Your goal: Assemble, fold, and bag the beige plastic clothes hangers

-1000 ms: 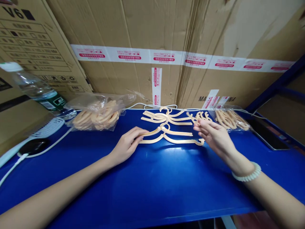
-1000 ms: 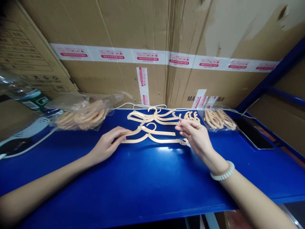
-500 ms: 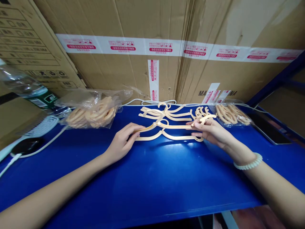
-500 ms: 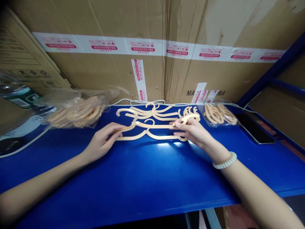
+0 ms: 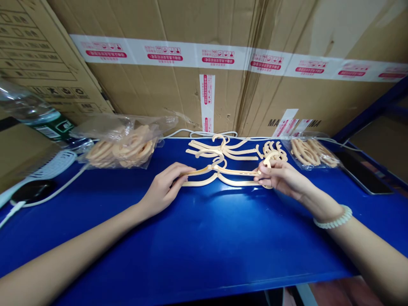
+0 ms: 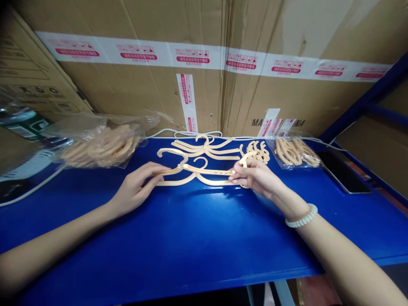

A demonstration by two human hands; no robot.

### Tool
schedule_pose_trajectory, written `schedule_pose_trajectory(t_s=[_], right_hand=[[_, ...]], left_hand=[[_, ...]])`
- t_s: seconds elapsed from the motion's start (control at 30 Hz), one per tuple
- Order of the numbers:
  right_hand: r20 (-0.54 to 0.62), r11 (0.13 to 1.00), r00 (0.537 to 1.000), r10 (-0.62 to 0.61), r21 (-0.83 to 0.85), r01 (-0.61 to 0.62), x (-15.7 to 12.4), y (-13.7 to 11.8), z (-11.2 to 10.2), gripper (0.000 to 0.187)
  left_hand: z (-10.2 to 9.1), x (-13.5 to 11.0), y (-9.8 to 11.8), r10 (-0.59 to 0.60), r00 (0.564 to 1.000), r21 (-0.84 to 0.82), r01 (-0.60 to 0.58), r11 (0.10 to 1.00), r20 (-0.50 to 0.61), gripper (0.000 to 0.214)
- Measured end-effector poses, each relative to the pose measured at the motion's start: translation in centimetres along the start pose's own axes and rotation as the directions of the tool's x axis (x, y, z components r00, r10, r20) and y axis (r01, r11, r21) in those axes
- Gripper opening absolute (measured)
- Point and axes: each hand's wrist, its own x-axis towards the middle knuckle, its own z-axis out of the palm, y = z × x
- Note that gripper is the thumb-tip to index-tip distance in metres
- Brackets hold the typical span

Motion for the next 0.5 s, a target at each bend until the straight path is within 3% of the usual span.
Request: schedule_pose_trajectory(t_s=[0.23, 0.5], right_hand=[[-0.089, 0.989, 0.988, -0.129, -0.090, 0.121, -0.1, 0.5, 0.5, 0.043], [-0.183, 0.940, 0.929, -0.321, -0.180, 0.289, -0.4, 0.4, 1.3, 0.047]], left_hand=[[-0.1, 0.0, 0.3, 0.017, 1.000, 0.032, -0.017, 0.999, 0.008, 0.024], [0.0, -0.1, 0.5, 0.035, 0.999, 0.043, -0.035, 0.998, 0.007, 0.024]])
